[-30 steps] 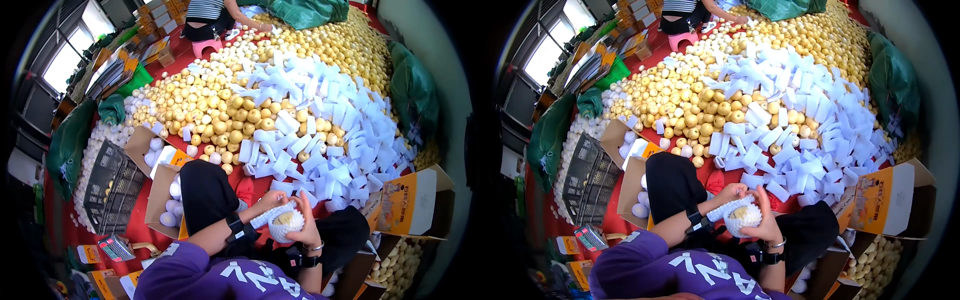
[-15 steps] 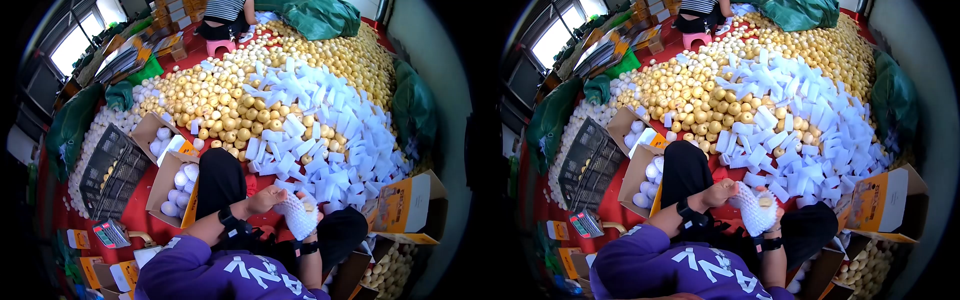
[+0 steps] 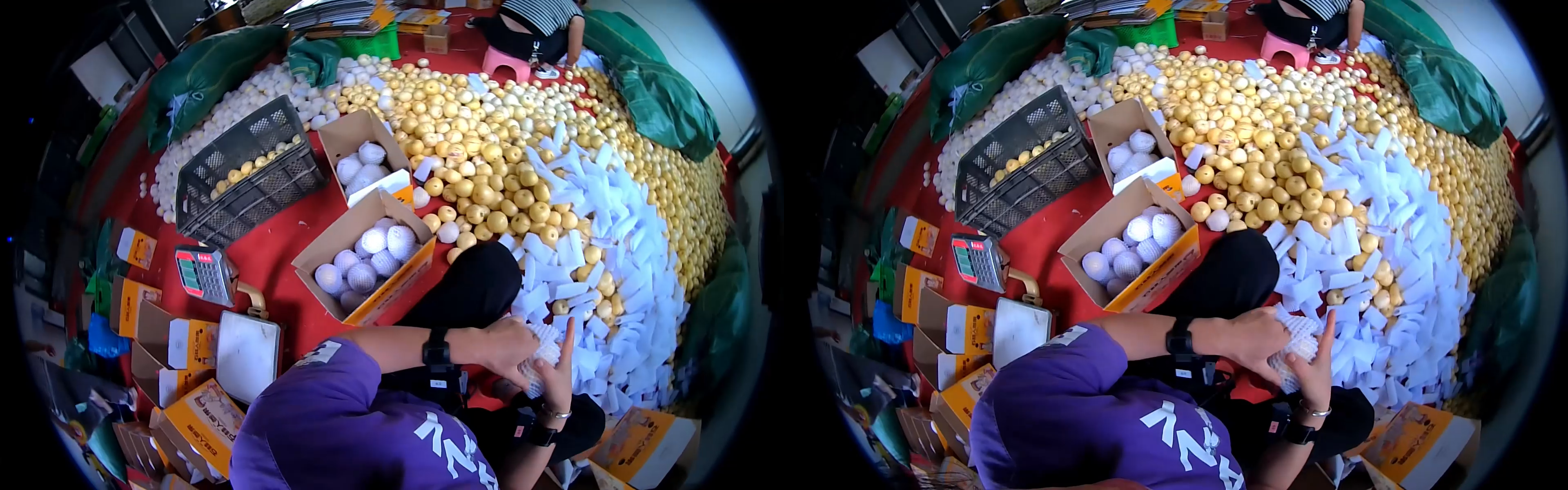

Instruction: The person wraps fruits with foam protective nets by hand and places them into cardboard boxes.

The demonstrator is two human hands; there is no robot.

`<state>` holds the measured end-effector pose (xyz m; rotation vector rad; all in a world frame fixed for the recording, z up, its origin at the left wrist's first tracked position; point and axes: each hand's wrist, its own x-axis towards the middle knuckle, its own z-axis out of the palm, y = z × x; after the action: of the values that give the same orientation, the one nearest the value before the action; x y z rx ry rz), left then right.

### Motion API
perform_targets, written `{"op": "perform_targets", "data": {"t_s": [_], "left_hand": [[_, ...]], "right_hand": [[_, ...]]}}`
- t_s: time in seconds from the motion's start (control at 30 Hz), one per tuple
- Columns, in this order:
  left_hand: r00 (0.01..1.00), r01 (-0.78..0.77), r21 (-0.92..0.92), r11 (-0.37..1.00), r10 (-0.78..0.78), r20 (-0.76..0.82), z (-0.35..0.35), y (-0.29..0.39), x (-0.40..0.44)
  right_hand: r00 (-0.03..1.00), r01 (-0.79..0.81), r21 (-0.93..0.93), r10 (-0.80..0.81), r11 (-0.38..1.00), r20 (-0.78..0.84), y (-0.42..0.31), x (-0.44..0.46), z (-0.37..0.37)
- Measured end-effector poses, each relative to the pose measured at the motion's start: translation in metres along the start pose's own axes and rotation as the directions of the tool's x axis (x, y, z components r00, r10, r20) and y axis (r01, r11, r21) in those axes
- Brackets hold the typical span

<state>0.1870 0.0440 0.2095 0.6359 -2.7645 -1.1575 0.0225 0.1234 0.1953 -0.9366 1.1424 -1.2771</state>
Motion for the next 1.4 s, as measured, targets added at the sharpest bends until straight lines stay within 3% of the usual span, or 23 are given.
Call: {"op": "perform_targets", "data": {"t_s": [0.07,0.13,0.27,0.33,0.43,0.5,0.53,0.6,0.67,0.73,0.77,0.8,0.87,0.9,0.97,1.0,1.03,1.07,1.13,1.2,1.27,1.33,1.4], "left_hand": [[0.996,-0.017,0.029,0.999,0.019,-0.091,0.005,-0.015,0.001],[0.929,-0.239,-0.191,0.952,0.168,-0.329,0.005,-0.034,-0.001],[0.909,-0.350,-0.368,0.861,0.217,-0.356,-0.011,-0.057,-0.008],[0.974,-0.163,-0.530,0.832,0.049,-0.223,-0.020,-0.070,-0.014],[0.879,-0.394,-0.388,0.833,0.219,-0.423,-0.011,-0.071,-0.018],[0.976,-0.192,-0.289,0.938,0.153,-0.153,-0.014,-0.070,-0.018],[0.976,-0.188,-0.297,0.936,0.145,-0.160,-0.014,-0.071,-0.018],[0.858,-0.388,-0.370,0.844,0.184,-0.479,-0.011,-0.068,-0.017],[0.808,-0.428,-0.369,0.825,0.166,-0.566,-0.013,-0.066,-0.022],[0.802,-0.537,-0.531,0.656,0.201,-0.563,-0.023,-0.067,-0.028],[0.923,-0.384,-0.836,0.392,0.153,-0.352,-0.039,-0.062,-0.039],[0.921,-0.390,-0.835,0.388,0.149,-0.361,-0.034,-0.063,-0.037],[0.914,-0.291,-0.957,-0.010,0.291,-0.281,-0.016,-0.066,-0.028],[0.907,-0.308,-0.947,0.096,0.329,-0.261,-0.012,-0.073,-0.024],[0.912,-0.314,-0.949,0.033,0.289,-0.292,-0.017,-0.077,-0.025],[0.915,-0.325,-0.945,-0.031,0.242,-0.323,-0.021,-0.077,-0.028],[0.910,-0.390,-0.921,0.005,0.154,-0.385,-0.039,-0.073,-0.038],[0.911,-0.385,-0.923,0.011,0.162,-0.378,-0.040,-0.078,-0.039],[0.677,-0.460,-0.485,0.744,-0.059,-0.734,-0.037,-0.091,-0.035],[0.720,-0.451,-0.624,0.639,-0.153,-0.677,-0.037,-0.089,-0.032],[0.448,-0.376,-0.306,0.875,-0.118,-0.886,-0.044,-0.096,-0.037],[0.307,-0.142,-0.194,0.971,-0.143,-0.941,-0.061,-0.114,-0.055],[0.086,-0.288,-0.458,0.841,-0.453,-0.887,-0.088,-0.162,-0.074]], "right_hand": [[0.999,-0.024,-0.133,0.028,0.991,0.025,-0.014,0.012,0.012],[1.000,0.011,-0.160,-0.013,0.987,-0.010,-0.017,0.023,0.017],[1.000,-0.019,-0.157,0.023,0.987,0.020,-0.015,0.044,0.027],[0.999,-0.024,-0.163,0.029,0.986,0.034,-0.015,0.050,0.034],[0.981,-0.141,-0.087,0.151,0.986,0.122,-0.018,0.055,0.044],[0.978,-0.163,-0.085,0.172,0.983,0.116,-0.007,0.056,0.042],[0.981,-0.153,-0.073,0.160,0.986,0.111,-0.004,0.059,0.042],[0.984,-0.139,-0.099,0.149,0.985,0.103,-0.009,0.057,0.047],[0.993,-0.100,-0.041,0.102,0.994,0.053,-0.030,0.054,0.070],[0.952,-0.306,0.122,0.300,0.944,0.068,-0.021,0.058,0.041],[0.921,-0.385,0.219,0.360,0.897,0.145,-0.011,0.058,0.015],[0.873,-0.487,0.280,0.461,0.828,0.157,-0.008,0.062,0.007],[0.971,-0.199,-0.422,0.236,0.885,0.038,0.036,0.043,-0.051],[0.982,-0.166,-0.321,0.185,0.932,0.029,0.029,0.044,-0.044],[0.997,-0.081,-0.108,0.081,0.991,-0.002,0.006,0.054,-0.008],[0.969,-0.041,-0.210,-0.013,0.977,-0.247,-0.012,0.061,0.030],[0.874,-0.057,-0.315,-0.105,0.947,-0.474,-0.030,0.068,0.068],[0.942,0.098,-0.673,-0.287,0.733,-0.176,-0.040,0.072,0.058],[0.818,0.248,-0.896,-0.575,0.368,-0.010,-0.041,0.066,0.080],[0.793,0.246,-0.911,-0.609,0.330,-0.007,-0.035,0.063,0.102],[0.748,0.314,-0.937,-0.648,0.154,0.145,-0.030,0.069,0.124],[0.702,0.589,-0.805,-0.543,0.079,0.460,-0.033,0.087,0.134],[0.797,0.591,-0.762,-0.338,0.266,0.500,-0.029,0.092,0.125]]}}
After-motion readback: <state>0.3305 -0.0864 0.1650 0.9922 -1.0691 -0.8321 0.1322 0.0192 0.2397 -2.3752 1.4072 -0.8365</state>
